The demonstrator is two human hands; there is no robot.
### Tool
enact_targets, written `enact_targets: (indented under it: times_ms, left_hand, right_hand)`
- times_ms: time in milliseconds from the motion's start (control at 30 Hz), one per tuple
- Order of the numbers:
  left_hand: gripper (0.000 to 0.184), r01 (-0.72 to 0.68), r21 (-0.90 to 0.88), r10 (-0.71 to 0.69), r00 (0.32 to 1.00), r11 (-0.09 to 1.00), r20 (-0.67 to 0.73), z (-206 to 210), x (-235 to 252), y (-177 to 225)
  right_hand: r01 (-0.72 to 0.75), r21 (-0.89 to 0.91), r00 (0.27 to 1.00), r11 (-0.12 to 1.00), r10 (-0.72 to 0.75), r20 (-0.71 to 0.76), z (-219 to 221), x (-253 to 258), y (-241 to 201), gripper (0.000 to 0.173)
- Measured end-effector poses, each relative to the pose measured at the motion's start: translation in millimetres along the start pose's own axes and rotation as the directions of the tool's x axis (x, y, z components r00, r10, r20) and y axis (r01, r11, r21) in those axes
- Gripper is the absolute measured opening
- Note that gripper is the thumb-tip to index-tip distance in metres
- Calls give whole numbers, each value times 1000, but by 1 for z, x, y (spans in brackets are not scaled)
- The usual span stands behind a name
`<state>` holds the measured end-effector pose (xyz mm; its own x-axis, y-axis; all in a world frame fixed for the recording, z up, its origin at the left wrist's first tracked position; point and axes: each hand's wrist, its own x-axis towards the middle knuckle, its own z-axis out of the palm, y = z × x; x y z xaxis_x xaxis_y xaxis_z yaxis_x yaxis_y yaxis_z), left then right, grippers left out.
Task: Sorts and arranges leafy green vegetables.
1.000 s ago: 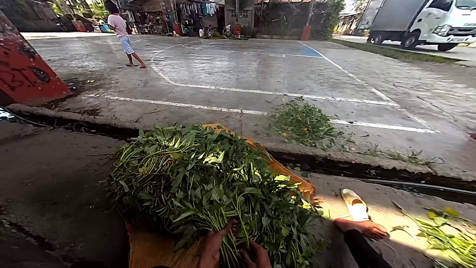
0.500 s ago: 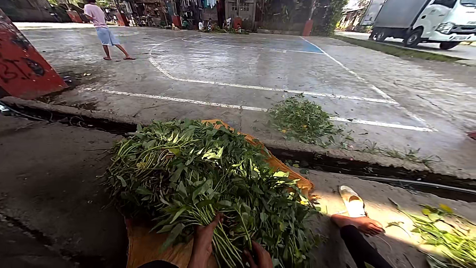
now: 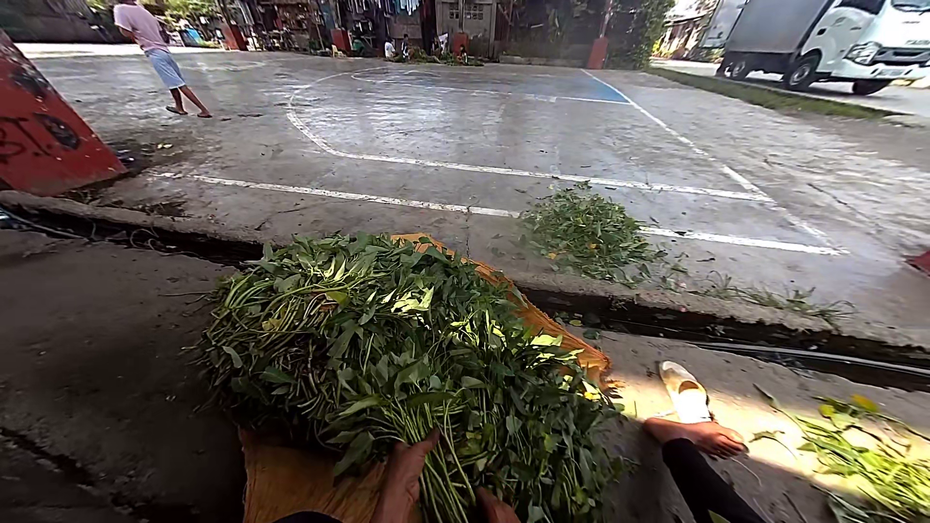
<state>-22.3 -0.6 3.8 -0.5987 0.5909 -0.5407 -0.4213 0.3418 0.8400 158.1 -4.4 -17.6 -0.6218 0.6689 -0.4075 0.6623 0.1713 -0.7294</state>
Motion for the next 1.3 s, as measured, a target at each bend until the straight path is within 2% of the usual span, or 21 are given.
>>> enact_targets:
  times_ms: [67,167,233,300,333,400,467,533,600,700,767,867,933,967,1067,1133,1233,1300]
  left_hand:
    - [59,-5,-4,5,1000,1000,2,2,0,3]
    - [53,46,32,-50,987,998,152,-4,-2,-5]
    - [50,68,70,-85,956,995,281,-7,-2,-6]
    - [48,68,98,-100,923,993,371,-8,-3,-6]
    - [51,58,114,-97,923,992,374,-8,-4,-6]
    - [56,22,78,-44,954,997,297,-4,-8,-6]
    - [53,-71,-48,76,992,996,102,0,-5,-6]
    - [45,-203,-182,184,976,962,-117,-6,5,0]
    - [35,-318,-313,237,933,895,-270,-21,13,13]
    - [21,-398,-423,244,896,814,-372,-40,13,29]
    - [15,-369,-466,194,904,804,-382,-43,8,31]
    - [13,-303,-503,149,934,809,-324,-42,7,27]
    - [16,-303,-496,162,938,814,-307,-39,7,29]
    - [20,-318,-468,191,935,825,-298,-36,5,30]
    - [37,-406,-331,341,910,852,-237,-37,6,26]
    - [42,-430,-242,403,902,870,-154,-38,7,23]
    - [44,-360,-214,356,933,908,-62,-30,2,24]
    - [41,-291,-242,301,953,925,4,-23,-2,21]
  right_hand:
    - [-4,14,999,1000,4,-33,0,-2,6,40]
    - [-34,15,999,999,33,42,-7,2,-3,46]
    - [-5,30,996,1000,3,88,-7,2,-5,49]
    - [32,76,997,997,-37,65,4,-2,1,49]
    - [42,94,999,995,-45,31,10,-6,6,48]
    - [-5,61,1000,998,7,-29,23,-15,16,48]
    - [-117,-10,987,993,115,-109,31,-21,31,48]
    - [-245,-21,959,969,239,-155,29,-23,51,46]
    - [-365,40,905,930,365,-218,28,-19,75,46]
    - [-428,213,830,878,475,-293,27,-4,110,43]
    - [-370,339,841,865,467,-274,27,13,122,42]
    - [-279,588,889,759,436,-142,34,47,130,46]
    - [-318,681,890,660,454,-25,33,64,127,54]
    - [-333,705,873,626,488,-21,32,71,126,54]
    - [-285,745,732,604,639,-238,19,81,111,34]
    - [-219,735,633,641,667,-393,6,80,94,30]
    - [-80,765,581,639,654,-485,-7,78,71,50]
    - [-101,839,602,534,705,-375,-6,76,75,57]
